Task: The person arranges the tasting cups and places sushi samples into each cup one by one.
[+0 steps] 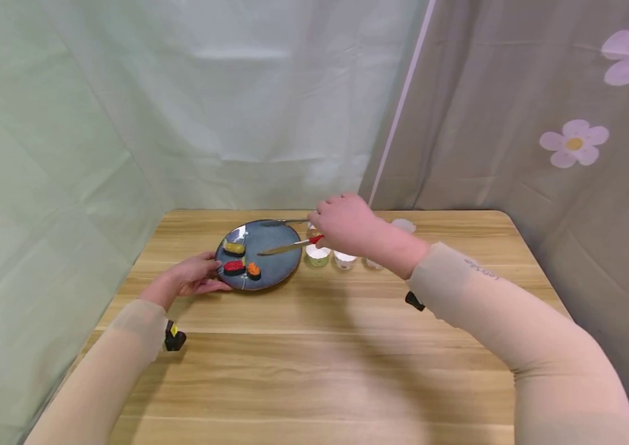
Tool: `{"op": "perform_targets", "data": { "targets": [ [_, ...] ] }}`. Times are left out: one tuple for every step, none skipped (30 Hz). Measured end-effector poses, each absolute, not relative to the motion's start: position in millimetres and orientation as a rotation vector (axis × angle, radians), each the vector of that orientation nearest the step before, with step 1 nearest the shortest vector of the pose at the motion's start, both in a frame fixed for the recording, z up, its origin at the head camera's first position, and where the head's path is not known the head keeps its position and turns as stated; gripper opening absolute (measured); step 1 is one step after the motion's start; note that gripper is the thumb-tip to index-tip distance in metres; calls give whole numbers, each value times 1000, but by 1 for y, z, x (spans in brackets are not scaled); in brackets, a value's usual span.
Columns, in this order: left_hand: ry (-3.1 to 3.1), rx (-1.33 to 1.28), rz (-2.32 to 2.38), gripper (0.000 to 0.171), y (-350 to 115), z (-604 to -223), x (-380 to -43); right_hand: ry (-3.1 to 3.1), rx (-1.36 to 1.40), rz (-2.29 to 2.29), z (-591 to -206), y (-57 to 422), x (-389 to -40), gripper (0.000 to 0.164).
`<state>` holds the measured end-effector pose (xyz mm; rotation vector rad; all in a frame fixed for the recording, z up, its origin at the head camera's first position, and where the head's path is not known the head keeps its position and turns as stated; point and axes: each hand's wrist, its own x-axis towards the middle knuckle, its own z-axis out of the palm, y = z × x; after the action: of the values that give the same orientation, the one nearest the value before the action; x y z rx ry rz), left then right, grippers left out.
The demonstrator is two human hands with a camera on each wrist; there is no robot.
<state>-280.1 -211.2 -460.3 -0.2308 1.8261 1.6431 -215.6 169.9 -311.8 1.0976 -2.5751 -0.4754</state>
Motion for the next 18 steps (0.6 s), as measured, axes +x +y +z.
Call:
{"op": "perform_targets", "data": {
  "targets": [
    [1824,-229,1643,58,-211,-461,-280,-2576,1098,-477,-314,166,-216,47],
    [1822,-230,1645,58,-211,-461,-280,-2582,1095,-479,-316,163,-216,45],
    [1823,-229,1644,58,-211,-461,-281,-2590,1089,-483,-318,159,-216,44],
    [1822,-230,1645,58,-211,-461,-281,-2602,1081,-484,-321,156,-216,44],
    [1821,-223,1642,58,-211,-461,-281,-2616,1069,-490,-324,153,-217,44],
    [1820,-222,1641,58,-210,-461,-280,-2628,1058,-496,-327,150,-217,43],
    [1822,-228,1643,58,-210,-461,-280,-2637,1051,-500,-331,147,-218,43],
    [1825,-235,1642,58,-210,-461,-280,-2650,1044,-497,-335,144,-218,44],
    [1827,-232,1639,58,-210,-461,-280,-2657,1039,-495,-339,141,-218,45],
    [1827,-232,1640,58,-210,-460,-280,-2664,1032,-494,-344,138,-218,48],
    [1828,-230,1640,58,-210,-460,-280,-2668,1029,-498,-348,136,-218,50],
    [1827,-232,1643,58,-210,-460,-280,-2666,1033,-491,-353,134,-217,51],
    [1827,-232,1644,58,-210,-460,-280,-2661,1039,-485,-358,132,-217,53],
    [1826,-228,1644,58,-210,-460,-280,-2663,1039,-483,-362,130,-216,53],
    [1826,-222,1643,58,-210,-460,-280,-2660,1041,-482,-366,128,-216,53],
    [1827,-224,1643,58,-210,-460,-280,-2656,1040,-478,-371,126,-216,53],
    [1828,-225,1644,58,-210,-460,-280,-2652,1041,-472,-375,125,-216,51],
    [1828,-224,1643,58,-210,-460,-280,-2654,1039,-463,-378,123,-216,50]
  ]
}}
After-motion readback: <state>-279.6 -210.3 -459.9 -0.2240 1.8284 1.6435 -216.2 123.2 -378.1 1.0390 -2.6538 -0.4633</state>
